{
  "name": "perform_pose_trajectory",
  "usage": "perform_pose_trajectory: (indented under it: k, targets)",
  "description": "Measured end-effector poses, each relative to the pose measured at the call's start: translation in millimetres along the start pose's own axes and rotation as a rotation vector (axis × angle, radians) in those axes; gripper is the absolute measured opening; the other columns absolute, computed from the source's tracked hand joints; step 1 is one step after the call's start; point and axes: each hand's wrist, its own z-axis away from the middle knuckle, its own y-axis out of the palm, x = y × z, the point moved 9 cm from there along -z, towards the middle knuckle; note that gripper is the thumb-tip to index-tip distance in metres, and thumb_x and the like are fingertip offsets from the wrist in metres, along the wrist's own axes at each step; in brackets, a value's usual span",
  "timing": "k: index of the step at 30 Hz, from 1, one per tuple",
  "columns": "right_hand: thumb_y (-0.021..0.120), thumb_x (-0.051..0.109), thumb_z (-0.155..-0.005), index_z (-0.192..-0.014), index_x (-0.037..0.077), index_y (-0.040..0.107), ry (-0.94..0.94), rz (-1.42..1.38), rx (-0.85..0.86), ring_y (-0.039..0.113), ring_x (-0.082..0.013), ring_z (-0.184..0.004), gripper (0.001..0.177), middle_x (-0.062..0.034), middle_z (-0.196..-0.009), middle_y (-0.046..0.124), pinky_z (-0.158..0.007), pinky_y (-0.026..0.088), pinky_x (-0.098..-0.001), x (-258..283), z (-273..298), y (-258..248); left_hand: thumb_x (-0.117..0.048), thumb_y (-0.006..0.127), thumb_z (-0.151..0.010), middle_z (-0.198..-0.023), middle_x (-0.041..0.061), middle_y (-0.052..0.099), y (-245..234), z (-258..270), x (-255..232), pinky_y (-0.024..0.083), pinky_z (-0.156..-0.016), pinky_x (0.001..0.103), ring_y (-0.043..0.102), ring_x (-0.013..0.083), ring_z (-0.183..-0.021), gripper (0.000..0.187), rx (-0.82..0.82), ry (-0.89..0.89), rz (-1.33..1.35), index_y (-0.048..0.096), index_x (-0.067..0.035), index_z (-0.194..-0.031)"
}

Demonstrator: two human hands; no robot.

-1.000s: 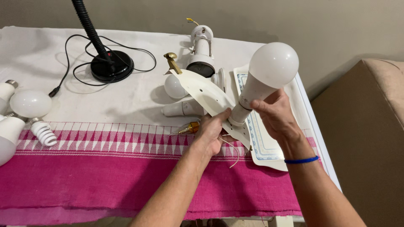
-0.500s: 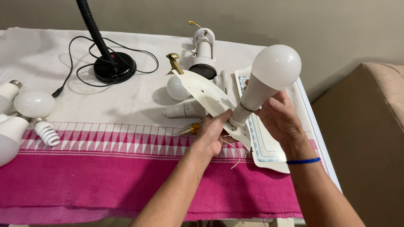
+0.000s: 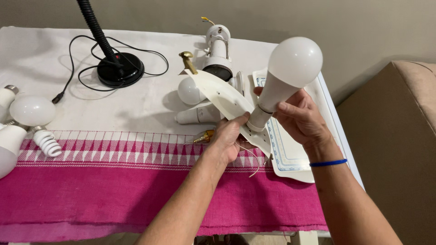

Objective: The person installs light bulbs into various fixtures on a table. They screw a bulb into a white socket, then into a white lamp shade, and finally into a black desk lamp. The person handles multiple bulbs and fixtures, adjusting them to fit.

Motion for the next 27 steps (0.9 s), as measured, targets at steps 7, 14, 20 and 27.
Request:
perform_pose_trajectory:
  k: [7,14,20,27]
  targets:
    - [0.087,0.013,-0.079,-0.146,0.007,0.043,-0.203,0.244,-0.079,0.056,-0.0276,-0.134,0.080,-0.0110,-0.137,0.060,-0.113,0.048,-0.0495,0,-1,2,-0.025,0.062,-0.095,-0.115,0.019,0.069,-4,-4,1,0.069,-0.070,0.050,0.075,0.0310,-0.095,0.046,-0.008,-0.005,-0.002,0.055,0.000,-0.133]
    - [0.086,0.014,-0.089,-0.153,0.005,0.044,-0.153,0.127,-0.010,0.058,-0.0293,-0.134,0.077,-0.0172,-0.139,0.060,-0.117,0.047,-0.0539,8,-2,6,-0.025,0.063,-0.093,-0.115,0.019,0.069,-4,-6,-6,0.069,-0.071,0.051,0.075,0.0301,-0.094,0.048,0.008,0.015,0.035,0.056,0.001,-0.133]
    - [0.086,0.010,-0.083,-0.146,0.008,0.045,-0.224,0.169,-0.033,0.061,-0.0261,-0.130,0.075,-0.0119,-0.132,0.064,-0.117,0.049,-0.0481,6,-4,12,-0.025,0.066,-0.092,-0.116,0.022,0.069,-4,-3,-14,0.070,-0.070,0.048,0.076,0.0313,-0.095,0.051,-0.004,0.012,0.020,0.055,0.003,-0.134]
    - [0.088,0.010,-0.086,-0.132,-0.003,0.062,-0.124,0.141,0.076,0.065,-0.0280,-0.129,0.054,-0.0182,-0.127,0.071,-0.123,0.048,-0.0487,3,-11,8,-0.019,0.070,-0.090,-0.115,0.023,0.069,-9,-7,-15,0.069,-0.070,0.050,0.076,0.0348,-0.095,0.049,-0.020,0.021,0.071,0.055,0.003,-0.131]
